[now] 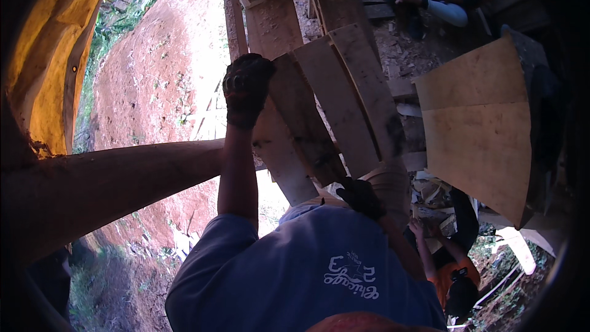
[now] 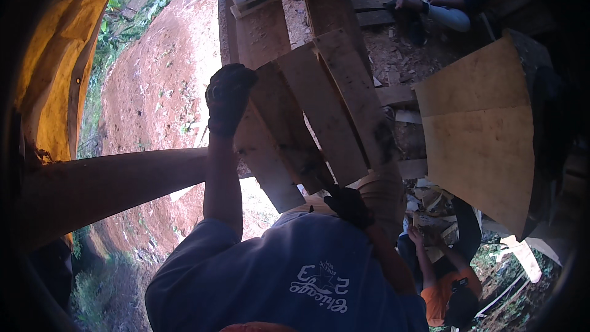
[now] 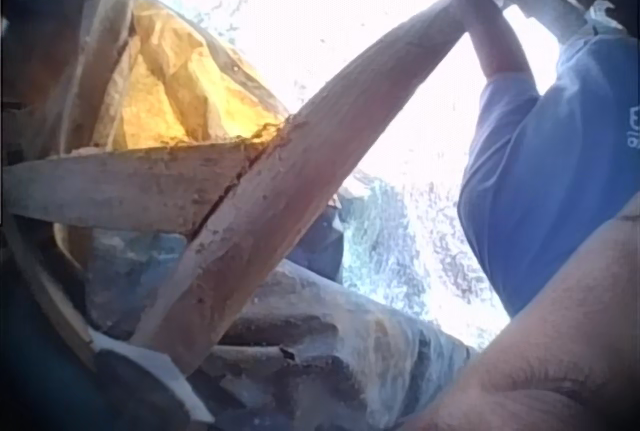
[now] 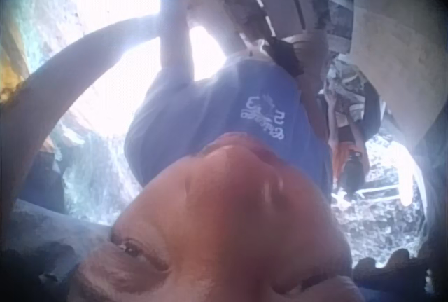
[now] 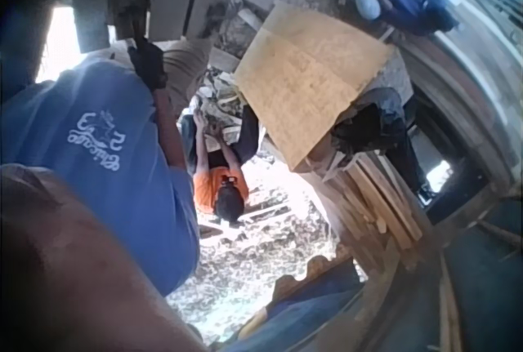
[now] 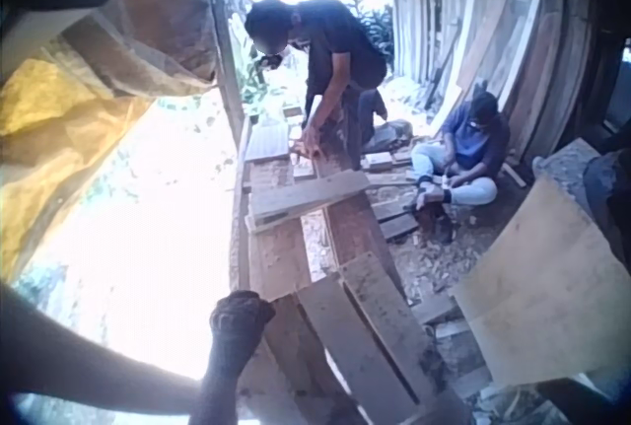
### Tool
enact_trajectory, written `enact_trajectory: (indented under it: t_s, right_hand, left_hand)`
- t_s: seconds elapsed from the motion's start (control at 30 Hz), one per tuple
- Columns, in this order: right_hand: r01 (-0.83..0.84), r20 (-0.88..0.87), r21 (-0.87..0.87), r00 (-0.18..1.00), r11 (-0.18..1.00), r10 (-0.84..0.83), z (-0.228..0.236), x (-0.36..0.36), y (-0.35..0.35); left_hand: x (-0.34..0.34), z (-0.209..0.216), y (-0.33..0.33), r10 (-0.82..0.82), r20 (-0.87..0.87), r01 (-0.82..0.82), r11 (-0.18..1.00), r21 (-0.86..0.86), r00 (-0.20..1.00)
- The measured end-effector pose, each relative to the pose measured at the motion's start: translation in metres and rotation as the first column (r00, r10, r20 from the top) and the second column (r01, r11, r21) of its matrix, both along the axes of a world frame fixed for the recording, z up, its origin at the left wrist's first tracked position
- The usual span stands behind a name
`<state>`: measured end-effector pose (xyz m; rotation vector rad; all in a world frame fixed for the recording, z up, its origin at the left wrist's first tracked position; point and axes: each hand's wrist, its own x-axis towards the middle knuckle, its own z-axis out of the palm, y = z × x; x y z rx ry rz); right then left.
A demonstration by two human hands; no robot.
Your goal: The person hammers nails into wooden planks to assemble a crate.
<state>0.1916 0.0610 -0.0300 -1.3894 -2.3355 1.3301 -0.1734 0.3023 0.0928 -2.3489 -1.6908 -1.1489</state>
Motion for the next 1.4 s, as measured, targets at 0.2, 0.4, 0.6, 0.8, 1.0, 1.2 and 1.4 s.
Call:
enact_trajectory:
  t_s: [0.2, 0.4, 0.6, 0.8, 1.0, 1.2, 1.4]
  right_hand:
    - [0.005, -0.008, 0.018, 1.0, 1.0, -0.005, -0.003, -0.001, -0.001]
    - [0.017, -0.002, -0.02, 1.0, 1.0, -0.017, 0.002, -0.003, 0.001]
    - [0.023, 0.007, -0.038, 1.0, 0.999, -0.023, 0.0, -0.002, -0.001]
    - [0.013, 0.08, -0.028, 0.997, 1.0, -0.011, -0.003, -0.003, -0.002]
    - [-0.061, 0.045, 0.068, 0.997, 0.996, 0.058, 0.0, 0.001, -0.001]
    - [-0.063, 0.04, 0.067, 0.997, 0.996, 0.06, 0.005, -0.001, 0.003]
    - [-0.044, 0.035, 0.094, 0.999, 0.995, 0.041, 0.001, 0.0, -0.002]
  left_hand:
    - [0.009, -0.018, 0.005, 0.1, -0.017, -0.099, 0.994, 0.056, 0.995]
    - [0.014, -0.016, -0.001, 0.138, -0.067, -0.134, 0.989, 0.056, 0.988]
    - [0.014, -0.026, 0.015, -0.048, 0.093, 0.04, 0.995, 0.087, 0.994]
    - [0.023, -0.037, 0.022, 0.008, -0.102, -0.006, 1.0, 0.016, 0.995]
    - [0.026, -0.02, 0.027, -0.021, -0.253, 0.049, 0.993, 0.106, 0.967]
    - [0.035, -0.001, 0.016, -0.001, -0.282, -0.006, 1.0, -0.024, 0.959]
    - [0.036, -0.03, -0.023, -0.005, -0.083, -0.004, 0.994, -0.112, 0.997]
